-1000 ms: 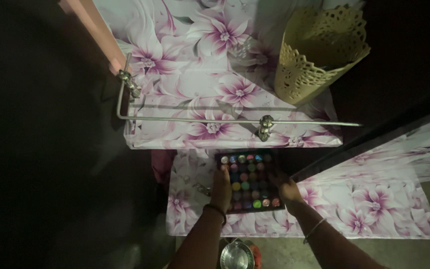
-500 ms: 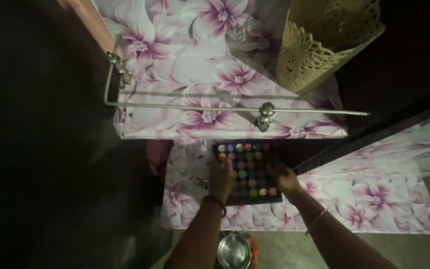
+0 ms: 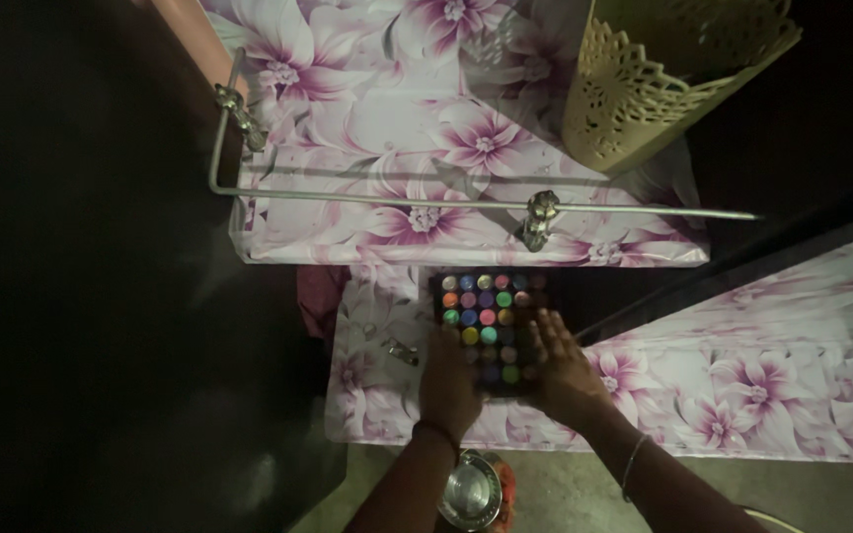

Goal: The person places a cosmetic tube into a shelf, picks up a makeup palette from a bed to place it in the shelf, and then sorts through several bangles on the bed by placing them into a yellow container.

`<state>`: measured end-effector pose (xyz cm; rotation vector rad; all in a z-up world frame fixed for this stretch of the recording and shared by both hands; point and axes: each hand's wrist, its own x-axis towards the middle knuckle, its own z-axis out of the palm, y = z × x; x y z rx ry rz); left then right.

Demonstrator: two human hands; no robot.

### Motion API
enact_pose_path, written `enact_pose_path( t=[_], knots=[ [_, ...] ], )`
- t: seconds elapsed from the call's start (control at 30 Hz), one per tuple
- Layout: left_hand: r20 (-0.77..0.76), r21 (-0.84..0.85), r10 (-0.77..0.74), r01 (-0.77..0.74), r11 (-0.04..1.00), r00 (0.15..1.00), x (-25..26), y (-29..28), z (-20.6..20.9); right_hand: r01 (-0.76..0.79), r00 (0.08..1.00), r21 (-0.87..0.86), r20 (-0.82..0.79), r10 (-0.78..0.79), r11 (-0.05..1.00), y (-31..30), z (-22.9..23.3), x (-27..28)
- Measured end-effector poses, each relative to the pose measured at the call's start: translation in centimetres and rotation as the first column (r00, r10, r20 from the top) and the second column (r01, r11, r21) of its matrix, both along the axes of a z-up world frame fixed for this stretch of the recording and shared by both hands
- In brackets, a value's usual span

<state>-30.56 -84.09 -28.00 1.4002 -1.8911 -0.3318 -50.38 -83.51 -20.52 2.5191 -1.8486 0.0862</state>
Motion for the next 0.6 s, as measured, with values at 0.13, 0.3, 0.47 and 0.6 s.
enact_pose_path(
  t=[0.13,0.3,0.47,0.6],
  knots=[
    [0.124,0.036,-0.18,0.177,0.984,0.976,0.8,-1.3,1.1,-0.074,0.997,-0.086,-0.043,0.071,0.993,-0.3,0.2,-0.1],
    [0.501,-0.108,-0.056,0.127,0.986,0.863,0.1,-3.4,2.0,-0.039,0.992,-0.089,-0.123,0.028,0.995,-1.4,-0.5,-0.2],
    [0.593,0.219,-0.183,0.062,0.974,0.784,-0.3,-5.5,2.6,0.018,0.997,-0.149,-0.073,-0.029,0.989,-1.6,-1.8,0.1],
    [0.163,0.158,-0.037,0.011,0.987,0.986,-0.2,-6.2,0.6,0.021,0.985,-0.228,-0.163,-0.06,0.973,-1.2,-1.4,0.6]
  ],
)
